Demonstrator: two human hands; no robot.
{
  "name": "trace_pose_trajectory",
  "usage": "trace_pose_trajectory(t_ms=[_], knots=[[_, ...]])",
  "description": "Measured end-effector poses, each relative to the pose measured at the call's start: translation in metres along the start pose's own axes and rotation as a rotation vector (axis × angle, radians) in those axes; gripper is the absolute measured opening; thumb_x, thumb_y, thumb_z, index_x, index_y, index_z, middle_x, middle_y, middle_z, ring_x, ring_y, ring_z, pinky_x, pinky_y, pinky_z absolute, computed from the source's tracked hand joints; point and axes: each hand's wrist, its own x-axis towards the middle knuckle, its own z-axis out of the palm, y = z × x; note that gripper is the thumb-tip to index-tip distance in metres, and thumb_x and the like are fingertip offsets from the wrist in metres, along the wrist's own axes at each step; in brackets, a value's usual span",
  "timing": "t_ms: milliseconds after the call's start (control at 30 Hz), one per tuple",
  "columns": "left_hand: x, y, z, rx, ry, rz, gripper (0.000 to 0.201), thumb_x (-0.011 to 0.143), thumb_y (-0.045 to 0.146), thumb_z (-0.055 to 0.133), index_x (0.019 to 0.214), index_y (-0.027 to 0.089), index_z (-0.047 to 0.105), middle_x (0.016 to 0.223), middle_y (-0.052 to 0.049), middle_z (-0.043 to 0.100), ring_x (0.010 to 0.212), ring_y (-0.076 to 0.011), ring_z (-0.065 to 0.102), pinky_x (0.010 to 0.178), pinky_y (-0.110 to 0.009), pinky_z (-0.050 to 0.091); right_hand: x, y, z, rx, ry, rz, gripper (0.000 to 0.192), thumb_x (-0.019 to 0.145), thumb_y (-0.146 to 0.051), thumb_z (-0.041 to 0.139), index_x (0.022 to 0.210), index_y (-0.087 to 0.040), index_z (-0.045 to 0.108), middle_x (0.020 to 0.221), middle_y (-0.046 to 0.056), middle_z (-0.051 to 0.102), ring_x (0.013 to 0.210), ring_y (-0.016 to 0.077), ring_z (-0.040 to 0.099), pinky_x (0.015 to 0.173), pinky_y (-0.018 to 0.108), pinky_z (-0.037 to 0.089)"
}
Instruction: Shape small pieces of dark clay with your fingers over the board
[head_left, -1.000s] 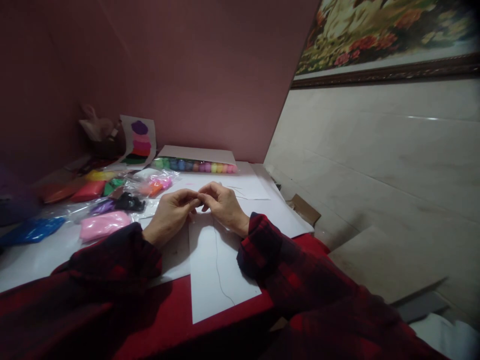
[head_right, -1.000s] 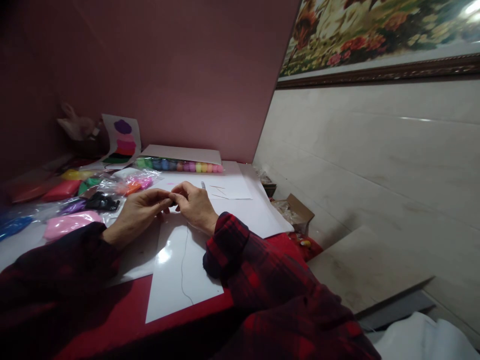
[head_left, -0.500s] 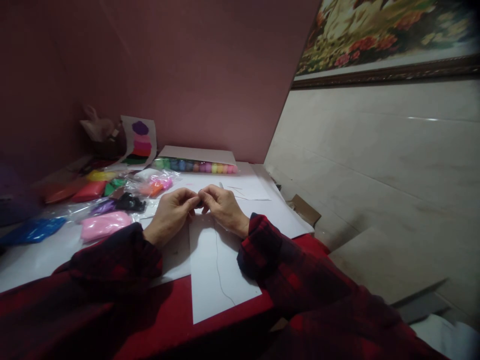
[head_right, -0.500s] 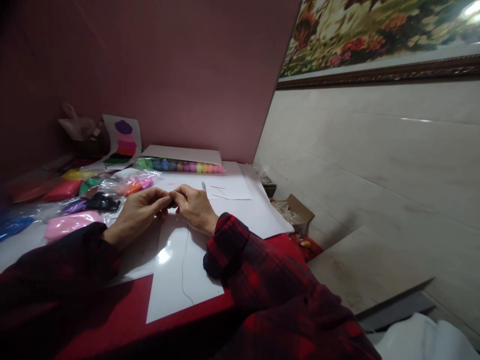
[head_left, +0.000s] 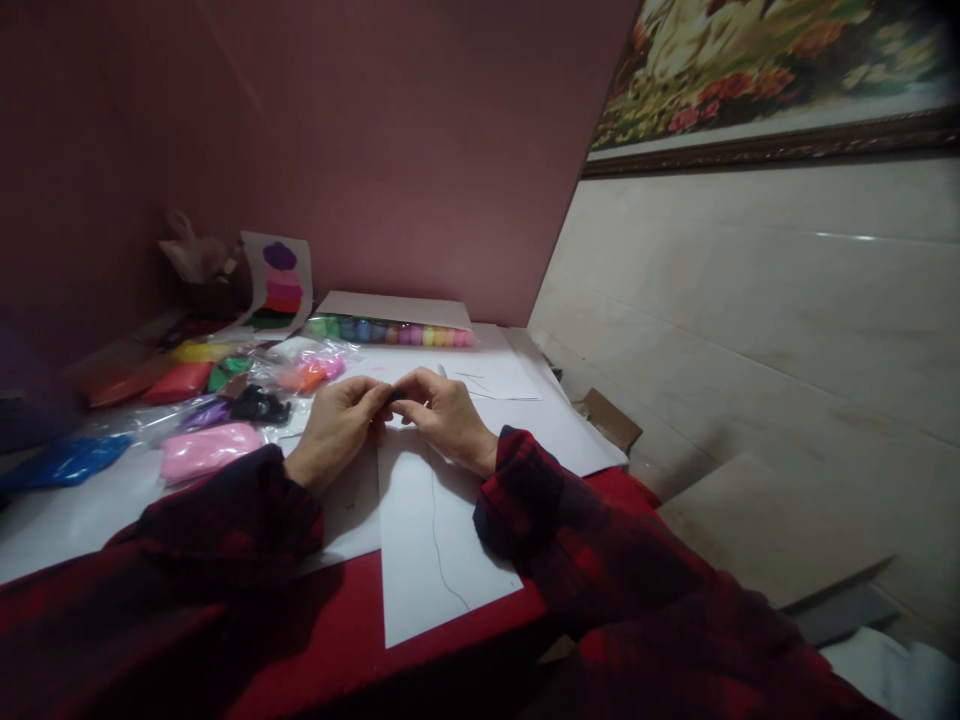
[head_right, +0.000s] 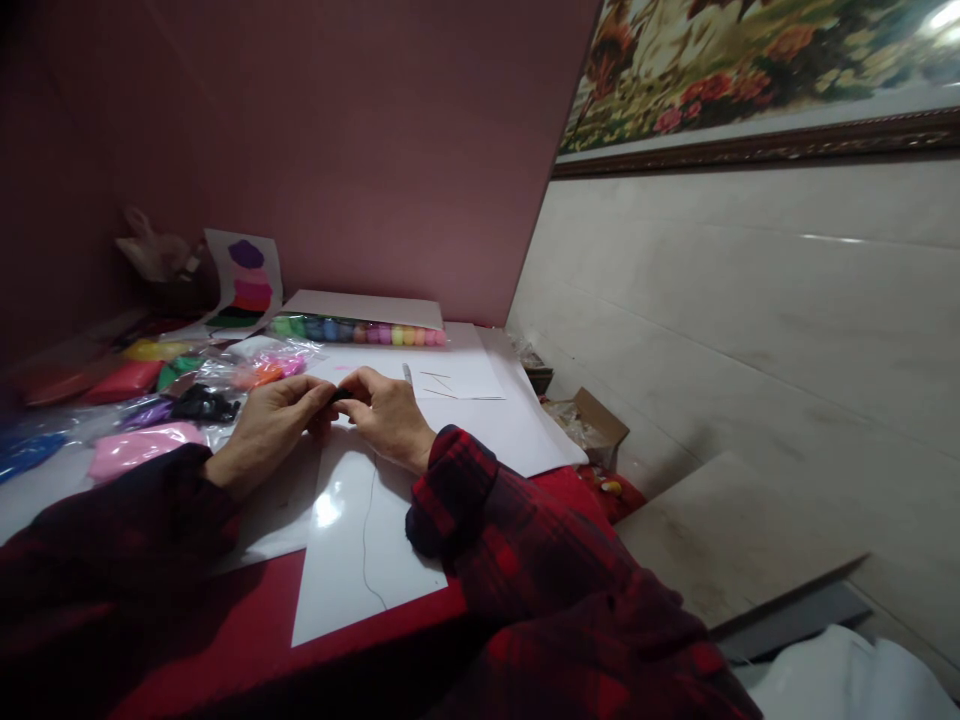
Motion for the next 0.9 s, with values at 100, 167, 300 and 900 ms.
trace_pose_trajectory(t_ms=[100, 167, 300, 900], knots=[[-0.0007, 0.0002, 0.0002, -0.032, -0.01, -0.024, 0.031, 0.076, 0.044, 0.07, 0.062, 0.017, 0.065, 0.051, -0.001, 0.061, 0.045, -0.0122, 0.053, 0.046, -0.024, 0.04, -0.0002, -0.0005, -0.0009, -0.048, 0.016, -0.024, 0.004, 0.085, -0.018, 0.069, 0.087, -0.019, 0.065, 0.08, -0.002, 0.071, 0.07, 0.0117, 0.065, 0.073, 0.028, 0.052], [-0.0019, 0.0017, 0.0008, -0.068, -0.013, -0.049, 0.034, 0.072, 0.048, 0.075, 0.063, 0.017, 0.065, 0.052, 0.0, 0.061, 0.044, -0.012, 0.053, 0.045, -0.024, 0.04, -0.0005, -0.0013, -0.0013, -0.078, 0.018, -0.055, 0.006, 0.083, -0.013, 0.067, 0.086, -0.019, 0.066, 0.081, -0.002, 0.071, 0.073, 0.0124, 0.065, 0.075, 0.028, 0.051], [-0.0035, 0.0036, 0.0019, -0.096, -0.013, -0.067, 0.039, 0.065, 0.051, 0.082, 0.062, 0.016, 0.065, 0.051, 0.0, 0.06, 0.043, -0.0113, 0.052, 0.043, -0.023, 0.04, -0.0008, -0.0037, -0.0015, -0.105, 0.009, -0.072, 0.011, 0.082, -0.008, 0.064, 0.084, -0.019, 0.066, 0.078, -0.002, 0.07, 0.075, 0.0134, 0.065, 0.076, 0.028, 0.05], [-0.0037, 0.0043, 0.001, -0.143, -0.035, -0.088, 0.032, 0.062, 0.043, 0.082, 0.063, 0.016, 0.064, 0.053, 0.0, 0.061, 0.044, -0.0121, 0.054, 0.044, -0.025, 0.044, -0.0008, -0.0035, -0.0014, -0.143, -0.004, -0.024, 0.013, 0.082, -0.009, 0.062, 0.085, -0.021, 0.065, 0.081, -0.001, 0.071, 0.08, 0.0155, 0.066, 0.072, 0.028, 0.051]])
